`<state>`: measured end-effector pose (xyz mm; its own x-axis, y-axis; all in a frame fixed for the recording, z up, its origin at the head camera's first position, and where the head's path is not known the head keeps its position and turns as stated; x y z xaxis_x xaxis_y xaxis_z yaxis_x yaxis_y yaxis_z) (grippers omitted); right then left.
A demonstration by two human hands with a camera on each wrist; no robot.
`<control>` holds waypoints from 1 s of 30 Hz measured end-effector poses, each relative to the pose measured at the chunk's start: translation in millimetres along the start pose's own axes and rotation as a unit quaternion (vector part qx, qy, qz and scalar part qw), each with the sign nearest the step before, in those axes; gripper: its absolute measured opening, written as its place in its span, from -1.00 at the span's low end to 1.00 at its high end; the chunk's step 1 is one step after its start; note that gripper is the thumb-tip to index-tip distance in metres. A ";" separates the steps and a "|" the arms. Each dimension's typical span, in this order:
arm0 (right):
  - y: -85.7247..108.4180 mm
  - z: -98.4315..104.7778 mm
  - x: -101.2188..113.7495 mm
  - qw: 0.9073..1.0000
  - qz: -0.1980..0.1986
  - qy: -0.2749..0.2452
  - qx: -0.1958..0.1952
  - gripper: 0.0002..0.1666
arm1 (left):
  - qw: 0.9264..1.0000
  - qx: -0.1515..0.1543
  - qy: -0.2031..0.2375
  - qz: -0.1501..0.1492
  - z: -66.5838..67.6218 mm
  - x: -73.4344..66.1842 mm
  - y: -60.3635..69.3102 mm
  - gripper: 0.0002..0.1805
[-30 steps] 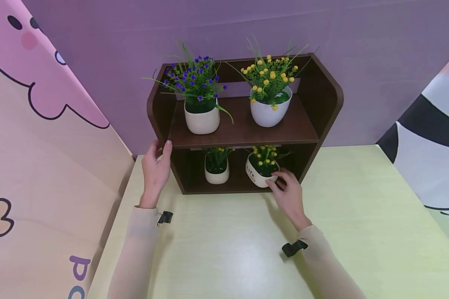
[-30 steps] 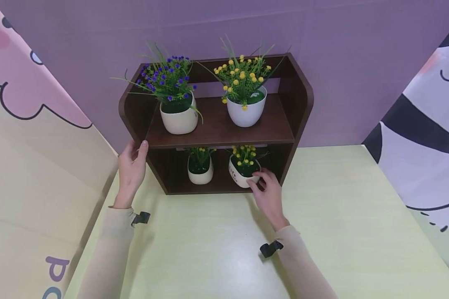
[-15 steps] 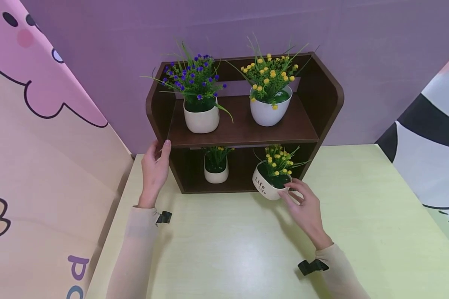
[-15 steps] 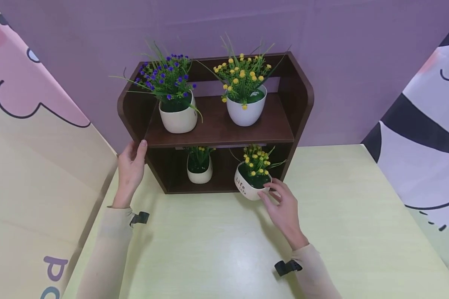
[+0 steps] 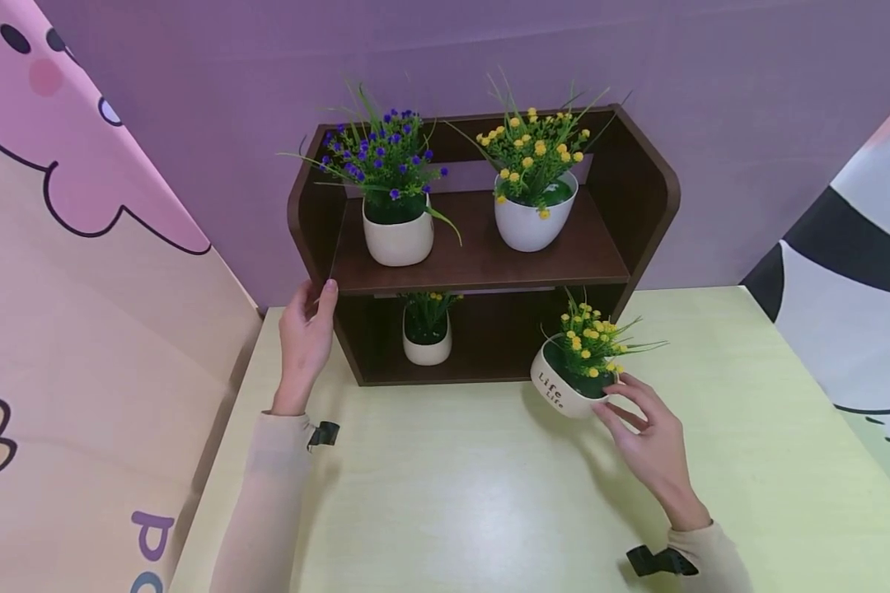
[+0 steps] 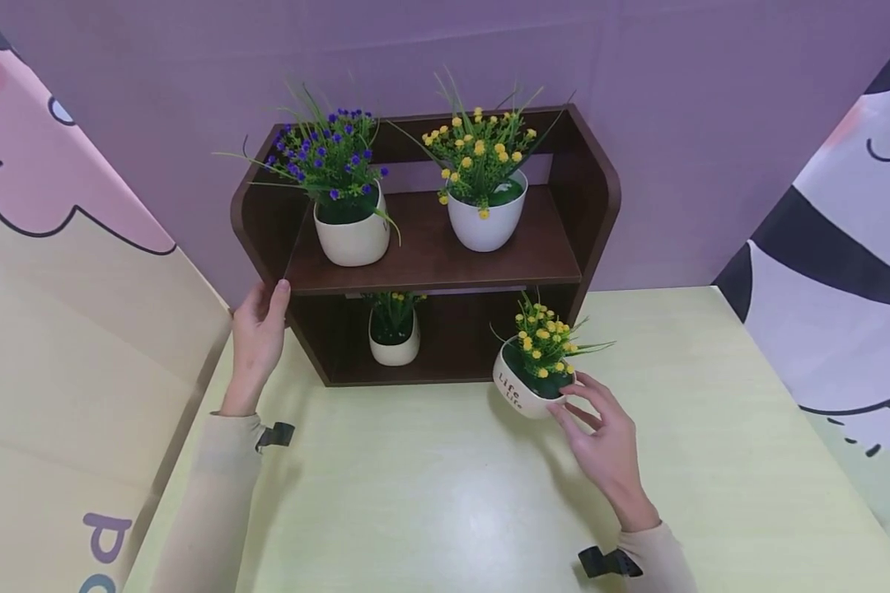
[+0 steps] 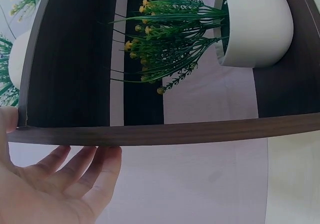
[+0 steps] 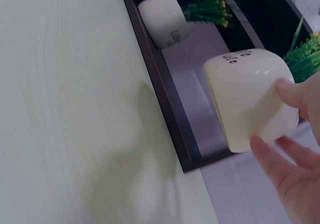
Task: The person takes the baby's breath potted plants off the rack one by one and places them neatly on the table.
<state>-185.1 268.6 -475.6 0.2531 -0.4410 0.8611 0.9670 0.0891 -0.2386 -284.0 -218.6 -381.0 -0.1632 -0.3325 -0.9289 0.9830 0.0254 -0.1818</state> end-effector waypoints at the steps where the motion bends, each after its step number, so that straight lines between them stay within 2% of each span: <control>1: 2.5 3.8 -0.6 1.000 -0.002 0.000 -0.005 -0.69 | 1.000 0.001 -0.002 0.000 0.0 -0.5 0.2 -0.41; 15: 28.0 55.8 -17.1 0.999 -0.023 0.005 -0.048 -0.62 | 1.000 0.001 -0.009 0.002 1.2 -0.7 3.3 -0.39; 22: 39.5 89.3 -36.5 0.992 -0.075 0.001 -0.105 -0.59 | 1.000 -0.001 -0.002 -0.002 1.4 -0.9 3.6 -0.41; 30: 53.5 121.3 -64.0 0.978 -0.141 0.011 -0.152 -0.59 | 1.000 0.007 0.004 -0.004 0.3 -0.4 2.1 -0.40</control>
<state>-146.1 410.0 -489.0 -0.0265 -0.4283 0.9033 0.9441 -0.3077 -0.1183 -281.9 -218.7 -381.0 -0.1716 -0.3254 -0.9299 0.9827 0.0096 -0.1847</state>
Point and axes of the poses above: each hand's wrist, its own y-axis away from the middle knuckle, its own z-axis out of the back of the hand, x = y × z, the point moved 8 cm from there along -y, towards the middle knuckle, and after that the axes turned 15 degrees about x, right-handed, at the moved point
